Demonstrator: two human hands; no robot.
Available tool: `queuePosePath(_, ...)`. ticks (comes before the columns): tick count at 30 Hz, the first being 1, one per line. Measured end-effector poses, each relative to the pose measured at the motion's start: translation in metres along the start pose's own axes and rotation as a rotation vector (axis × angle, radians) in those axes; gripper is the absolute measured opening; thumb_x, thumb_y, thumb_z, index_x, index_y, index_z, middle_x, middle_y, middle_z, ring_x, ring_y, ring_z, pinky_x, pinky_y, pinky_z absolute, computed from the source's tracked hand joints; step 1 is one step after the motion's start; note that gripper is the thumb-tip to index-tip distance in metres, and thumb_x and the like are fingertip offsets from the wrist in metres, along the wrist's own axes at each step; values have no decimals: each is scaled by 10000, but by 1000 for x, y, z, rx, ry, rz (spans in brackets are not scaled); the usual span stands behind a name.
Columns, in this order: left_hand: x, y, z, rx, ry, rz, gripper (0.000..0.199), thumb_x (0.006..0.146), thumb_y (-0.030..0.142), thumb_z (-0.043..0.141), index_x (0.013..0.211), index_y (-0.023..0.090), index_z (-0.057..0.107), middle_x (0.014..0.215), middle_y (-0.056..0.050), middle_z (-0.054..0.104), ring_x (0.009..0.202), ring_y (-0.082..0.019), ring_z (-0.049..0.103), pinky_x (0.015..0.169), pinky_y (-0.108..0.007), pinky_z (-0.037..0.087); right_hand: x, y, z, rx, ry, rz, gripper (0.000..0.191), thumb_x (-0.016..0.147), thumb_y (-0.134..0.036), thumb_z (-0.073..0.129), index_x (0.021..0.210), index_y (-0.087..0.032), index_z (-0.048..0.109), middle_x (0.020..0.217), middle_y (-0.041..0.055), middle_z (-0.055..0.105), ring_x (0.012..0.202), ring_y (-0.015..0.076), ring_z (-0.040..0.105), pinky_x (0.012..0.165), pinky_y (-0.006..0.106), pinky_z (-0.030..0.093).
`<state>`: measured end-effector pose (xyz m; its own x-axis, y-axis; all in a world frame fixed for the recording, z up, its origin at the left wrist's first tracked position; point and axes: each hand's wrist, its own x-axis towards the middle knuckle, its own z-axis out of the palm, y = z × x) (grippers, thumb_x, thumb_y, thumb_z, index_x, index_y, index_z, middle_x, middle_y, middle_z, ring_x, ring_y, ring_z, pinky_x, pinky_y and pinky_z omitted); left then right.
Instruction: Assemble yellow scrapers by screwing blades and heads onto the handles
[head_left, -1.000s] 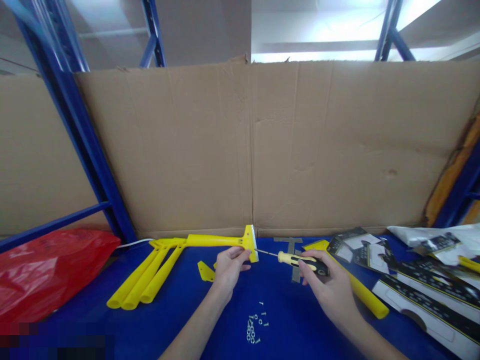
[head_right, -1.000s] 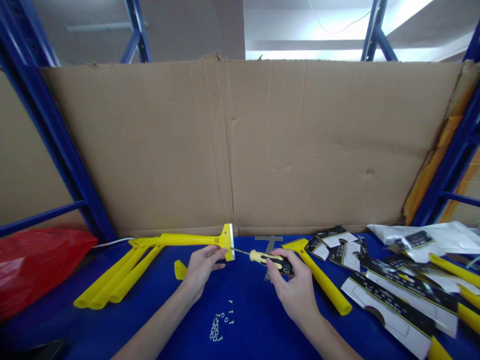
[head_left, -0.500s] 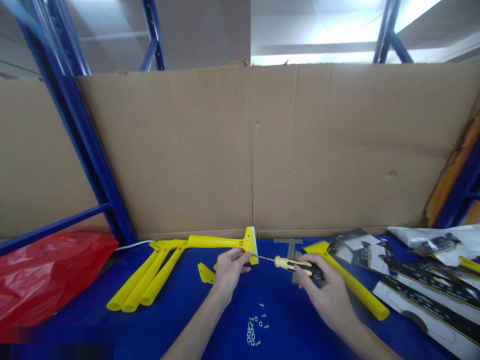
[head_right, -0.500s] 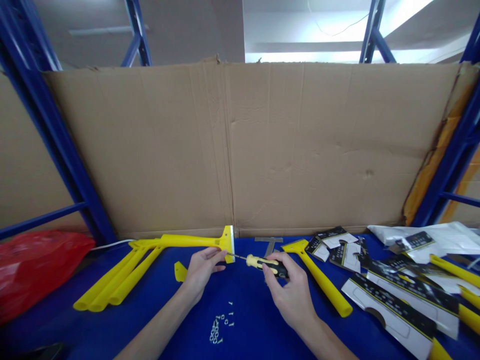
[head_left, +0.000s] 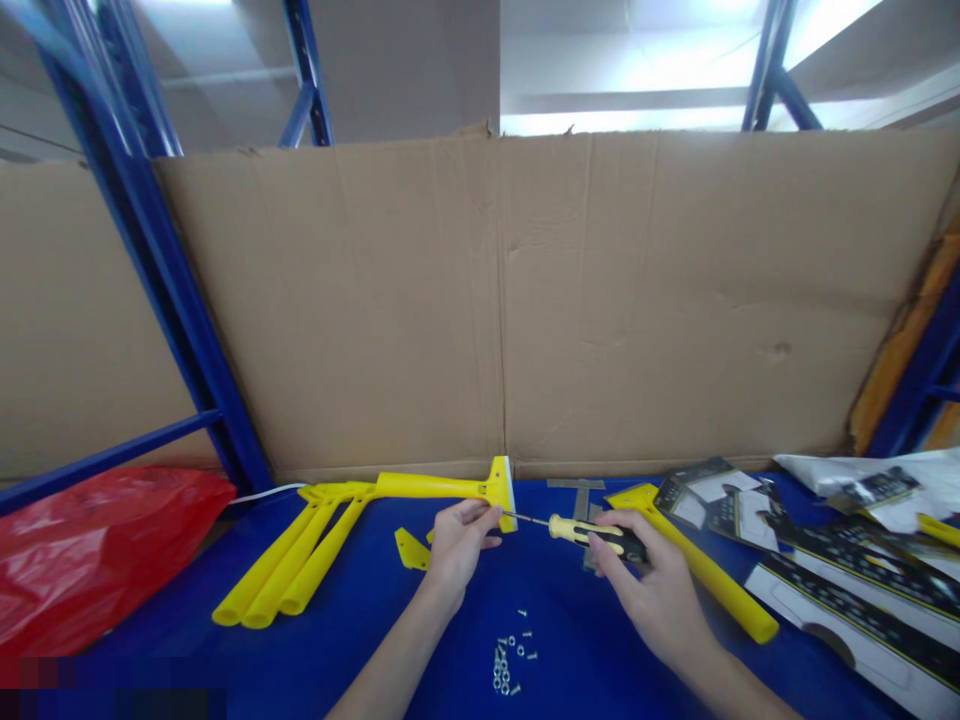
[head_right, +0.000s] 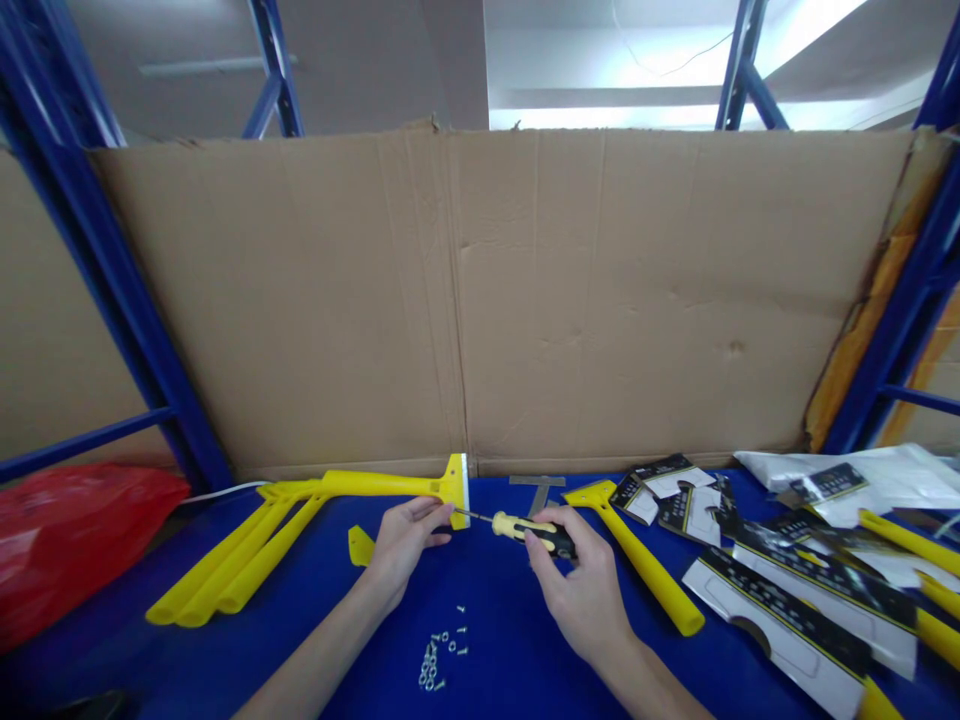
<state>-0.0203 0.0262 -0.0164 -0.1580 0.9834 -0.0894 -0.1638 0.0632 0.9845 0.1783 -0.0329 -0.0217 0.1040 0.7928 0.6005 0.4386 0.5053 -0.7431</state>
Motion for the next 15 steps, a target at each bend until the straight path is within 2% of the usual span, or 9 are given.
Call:
queuePosePath(10,2,-3,-2,21,-17,13,79,725,49,648,792,66,687,789,-104,730,636,-142,676,474,-178,531,0,2,1,-13,-22,-5,133,822,-340,558,832,-208,573,696,26,660,595,182,621,568,285,495)
queuePosePath(15,3,-6,-3,40,-28,30,92,727,72,650,811,70,688,810,-103,729,663,-153,682,483,-185,536,0,-2,1,-53,-21,-57,98,827,-302,552,831,-207,574,725,28,658,646,188,637,605,286,505)
